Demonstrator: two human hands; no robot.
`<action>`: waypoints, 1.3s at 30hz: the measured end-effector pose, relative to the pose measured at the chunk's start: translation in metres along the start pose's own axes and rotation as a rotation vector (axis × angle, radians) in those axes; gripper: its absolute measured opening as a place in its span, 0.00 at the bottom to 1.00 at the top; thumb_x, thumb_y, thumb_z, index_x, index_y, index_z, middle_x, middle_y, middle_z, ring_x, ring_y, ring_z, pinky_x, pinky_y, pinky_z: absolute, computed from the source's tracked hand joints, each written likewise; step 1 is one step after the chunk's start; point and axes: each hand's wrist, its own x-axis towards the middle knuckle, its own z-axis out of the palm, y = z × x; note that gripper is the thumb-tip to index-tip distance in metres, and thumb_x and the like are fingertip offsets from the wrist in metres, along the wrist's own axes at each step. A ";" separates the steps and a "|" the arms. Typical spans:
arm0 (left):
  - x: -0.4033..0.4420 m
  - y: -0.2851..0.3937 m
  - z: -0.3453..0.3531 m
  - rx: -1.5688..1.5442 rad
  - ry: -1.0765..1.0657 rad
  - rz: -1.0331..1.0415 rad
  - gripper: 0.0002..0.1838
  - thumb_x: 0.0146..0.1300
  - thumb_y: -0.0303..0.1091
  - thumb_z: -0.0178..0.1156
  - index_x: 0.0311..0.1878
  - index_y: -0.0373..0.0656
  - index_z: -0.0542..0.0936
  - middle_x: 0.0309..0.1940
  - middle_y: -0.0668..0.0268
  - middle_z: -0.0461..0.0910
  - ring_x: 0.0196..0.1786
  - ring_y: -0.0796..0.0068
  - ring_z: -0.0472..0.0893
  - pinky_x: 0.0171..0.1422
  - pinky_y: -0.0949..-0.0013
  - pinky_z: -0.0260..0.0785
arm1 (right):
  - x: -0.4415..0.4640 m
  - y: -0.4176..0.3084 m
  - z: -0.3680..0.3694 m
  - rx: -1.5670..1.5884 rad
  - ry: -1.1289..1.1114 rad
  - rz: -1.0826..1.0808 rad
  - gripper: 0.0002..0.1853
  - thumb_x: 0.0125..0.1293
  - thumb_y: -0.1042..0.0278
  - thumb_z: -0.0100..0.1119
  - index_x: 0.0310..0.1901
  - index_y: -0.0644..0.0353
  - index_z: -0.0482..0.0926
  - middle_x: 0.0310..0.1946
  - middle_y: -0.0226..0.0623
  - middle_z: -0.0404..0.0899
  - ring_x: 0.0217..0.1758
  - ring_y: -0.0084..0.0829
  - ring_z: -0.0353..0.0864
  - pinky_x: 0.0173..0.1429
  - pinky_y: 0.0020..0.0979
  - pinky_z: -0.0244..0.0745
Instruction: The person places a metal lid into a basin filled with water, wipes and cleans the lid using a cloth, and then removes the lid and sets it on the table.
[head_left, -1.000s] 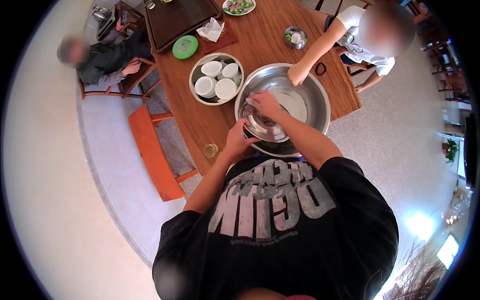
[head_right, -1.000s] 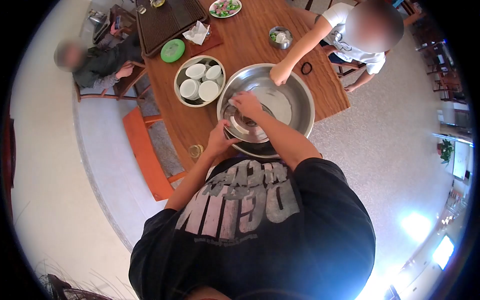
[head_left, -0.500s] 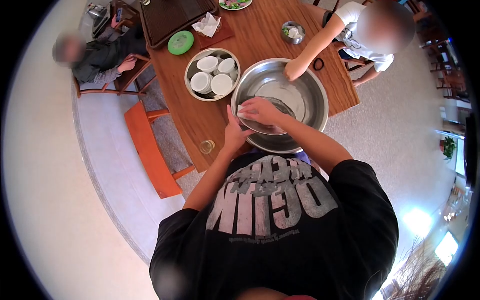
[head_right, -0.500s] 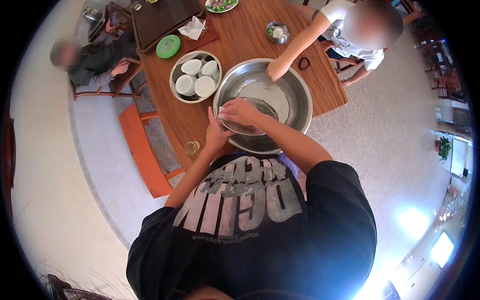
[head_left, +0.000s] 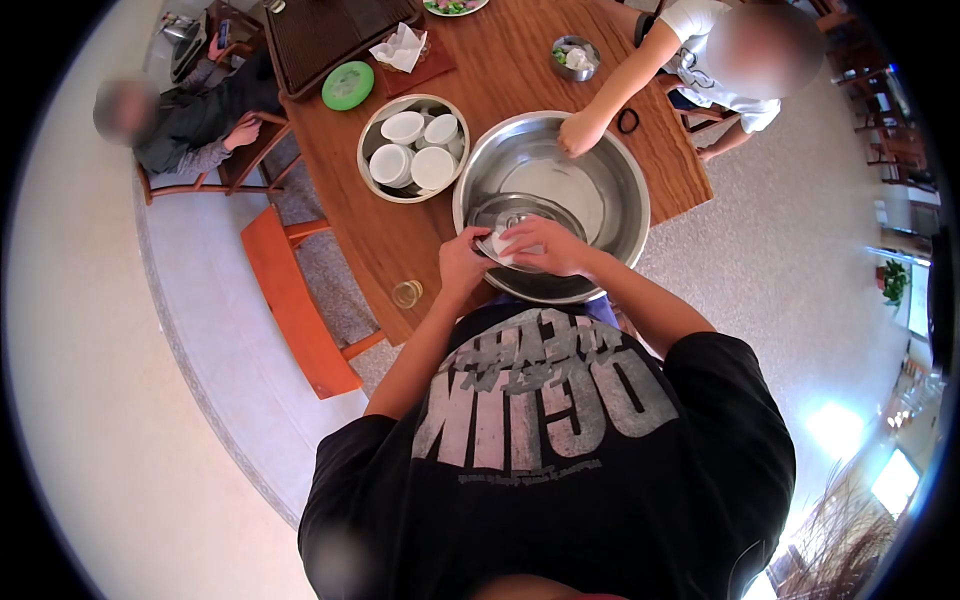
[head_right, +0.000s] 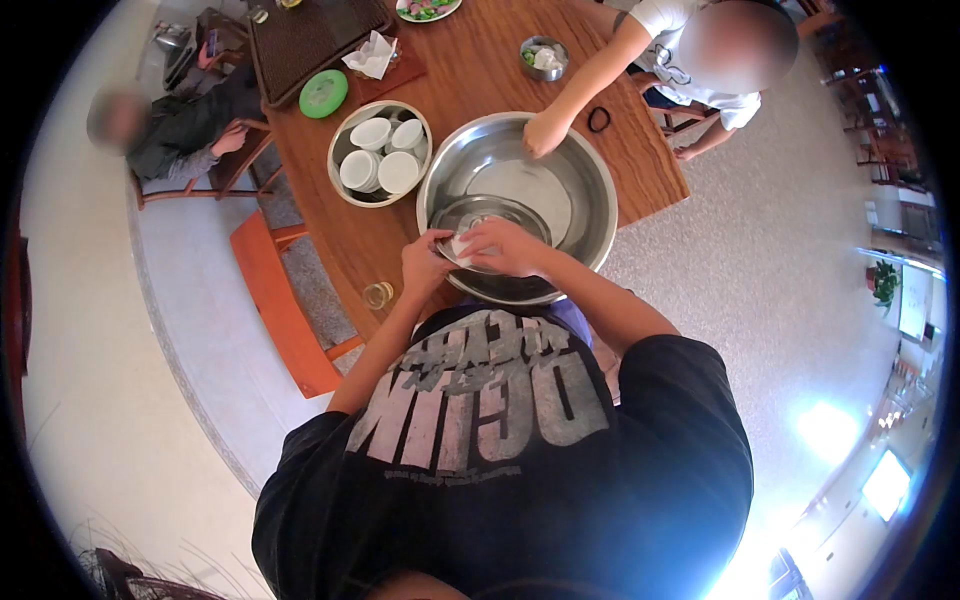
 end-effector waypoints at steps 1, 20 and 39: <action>-0.001 0.000 0.001 -0.005 0.002 -0.015 0.30 0.38 0.34 0.82 0.49 0.38 0.84 0.37 0.62 0.88 0.39 0.73 0.86 0.49 0.71 0.77 | -0.007 -0.001 -0.002 0.019 0.013 0.007 0.11 0.61 0.67 0.66 0.46 0.48 0.89 0.55 0.37 0.81 0.58 0.41 0.76 0.64 0.41 0.69; 0.001 0.009 -0.007 -0.008 0.010 0.115 0.26 0.38 0.36 0.82 0.44 0.41 0.85 0.35 0.59 0.87 0.37 0.66 0.87 0.46 0.70 0.77 | -0.069 0.079 -0.004 -0.404 0.229 0.482 0.10 0.61 0.63 0.66 0.43 0.49 0.89 0.49 0.42 0.83 0.52 0.50 0.79 0.59 0.43 0.74; 0.009 0.060 -0.043 -0.015 -0.027 0.073 0.21 0.38 0.30 0.83 0.34 0.33 0.83 0.26 0.59 0.86 0.29 0.78 0.84 0.36 0.74 0.75 | -0.007 0.081 -0.001 0.276 0.153 0.515 0.14 0.70 0.63 0.60 0.52 0.60 0.85 0.46 0.39 0.86 0.50 0.31 0.84 0.57 0.32 0.76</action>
